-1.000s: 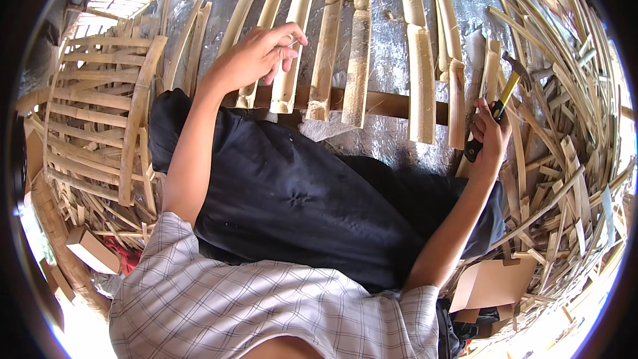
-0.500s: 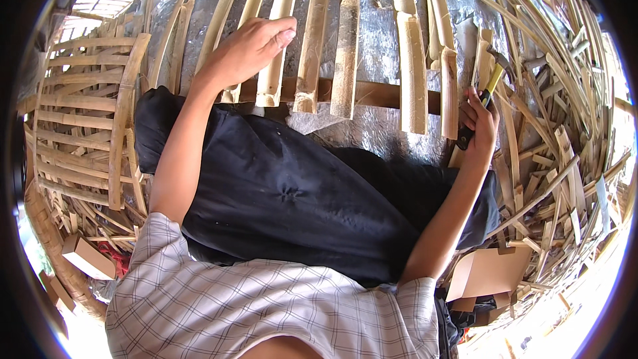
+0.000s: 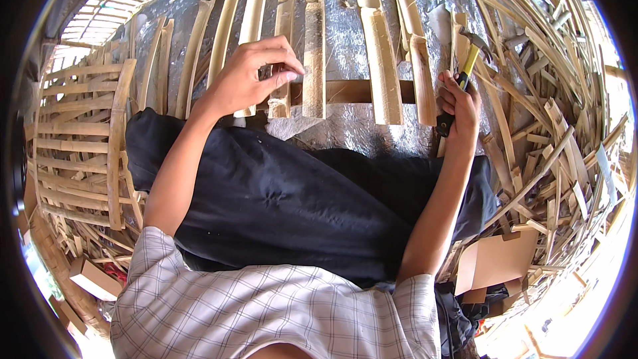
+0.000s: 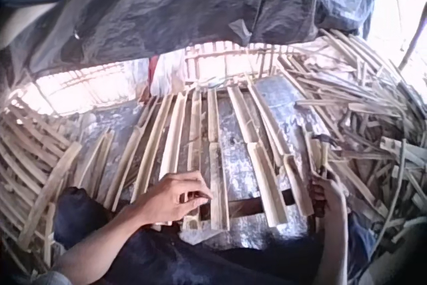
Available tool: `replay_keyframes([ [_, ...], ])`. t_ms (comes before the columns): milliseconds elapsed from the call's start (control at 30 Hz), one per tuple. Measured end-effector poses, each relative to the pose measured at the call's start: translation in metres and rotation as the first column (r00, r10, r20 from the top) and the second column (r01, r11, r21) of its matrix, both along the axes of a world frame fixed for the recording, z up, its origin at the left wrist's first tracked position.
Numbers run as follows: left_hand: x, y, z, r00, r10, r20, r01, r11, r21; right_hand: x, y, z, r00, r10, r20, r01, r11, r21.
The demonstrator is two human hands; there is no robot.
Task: The person assembles bamboo structures by using a hammer to drive nails through horizontal bamboo supports into vertical bamboo strips.
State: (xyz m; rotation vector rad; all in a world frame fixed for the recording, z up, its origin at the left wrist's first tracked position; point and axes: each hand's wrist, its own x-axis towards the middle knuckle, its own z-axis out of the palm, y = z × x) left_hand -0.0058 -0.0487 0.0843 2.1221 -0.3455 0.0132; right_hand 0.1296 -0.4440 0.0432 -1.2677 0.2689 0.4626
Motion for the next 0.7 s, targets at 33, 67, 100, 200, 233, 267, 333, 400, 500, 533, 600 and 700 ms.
replay_keyframes([
  [33, -0.001, -0.005, 0.002, 1.0, -0.001, -0.007, 0.0, 1.0, -0.027, -0.003, 0.007, 0.006, 1.0, -0.001, 0.012, 0.001, 1.0, -0.021],
  [67, -0.001, -0.01, 0.003, 1.0, -0.001, -0.015, 0.001, 0.999, -0.053, -0.005, 0.011, 0.009, 1.0, 0.006, 0.025, -0.006, 1.0, -0.03],
  [100, -0.001, -0.012, 0.0, 1.0, -0.008, -0.022, 0.007, 0.997, -0.083, -0.006, 0.014, 0.01, 0.999, 0.014, 0.037, -0.013, 0.999, -0.04],
  [200, -0.004, -0.024, -0.013, 0.99, 0.125, -0.066, -0.132, 0.984, -0.116, -0.009, 0.02, 0.015, 0.998, -0.025, 0.062, 0.032, 0.993, -0.114],
  [233, -0.006, -0.025, -0.02, 0.981, 0.19, 0.048, -0.191, 0.982, 0.002, -0.013, 0.026, 0.021, 0.996, -0.009, 0.088, 0.023, 0.985, -0.169],
  [267, -0.006, -0.024, -0.026, 0.961, 0.261, 0.092, -0.269, 0.96, 0.081, -0.016, 0.029, 0.026, 0.994, 0.01, 0.113, 0.016, 0.974, -0.225],
  [333, -0.006, -0.019, -0.035, 0.902, 0.385, 0.194, -0.423, 0.879, 0.221, -0.02, 0.032, 0.029, 0.991, 0.044, 0.129, -0.001, 0.949, -0.315],
  [400, -0.001, -0.002, -0.041, 0.823, 0.51, 0.25, -0.567, 0.712, 0.414, -0.024, 0.035, 0.029, 0.985, 0.067, 0.157, -0.003, 0.927, -0.375],
  [500, 0.002, 0.032, -0.052, 0.761, 0.584, 0.283, -0.637, 0.59, 0.496, -0.025, 0.04, 0.031, 0.974, 0.132, 0.185, -0.039, 0.899, -0.437],
  [533, 0.004, 0.033, -0.051, 0.758, 0.607, 0.239, -0.633, 0.595, 0.495, -0.025, 0.038, 0.028, 0.955, 0.167, 0.244, -0.028, 0.872, -0.489],
  [600, 0.004, 0.033, -0.05, 0.745, 0.65, 0.15, -0.627, 0.605, 0.491, -0.023, 0.038, 0.02, 0.904, 0.245, 0.351, 0.007, 0.812, -0.584],
  [700, 0.005, 0.033, -0.051, 0.758, 0.603, 0.25, -0.626, 0.563, 0.539, -0.025, 0.041, 0.022, 0.885, 0.246, 0.396, 0.023, 0.826, -0.564],
])
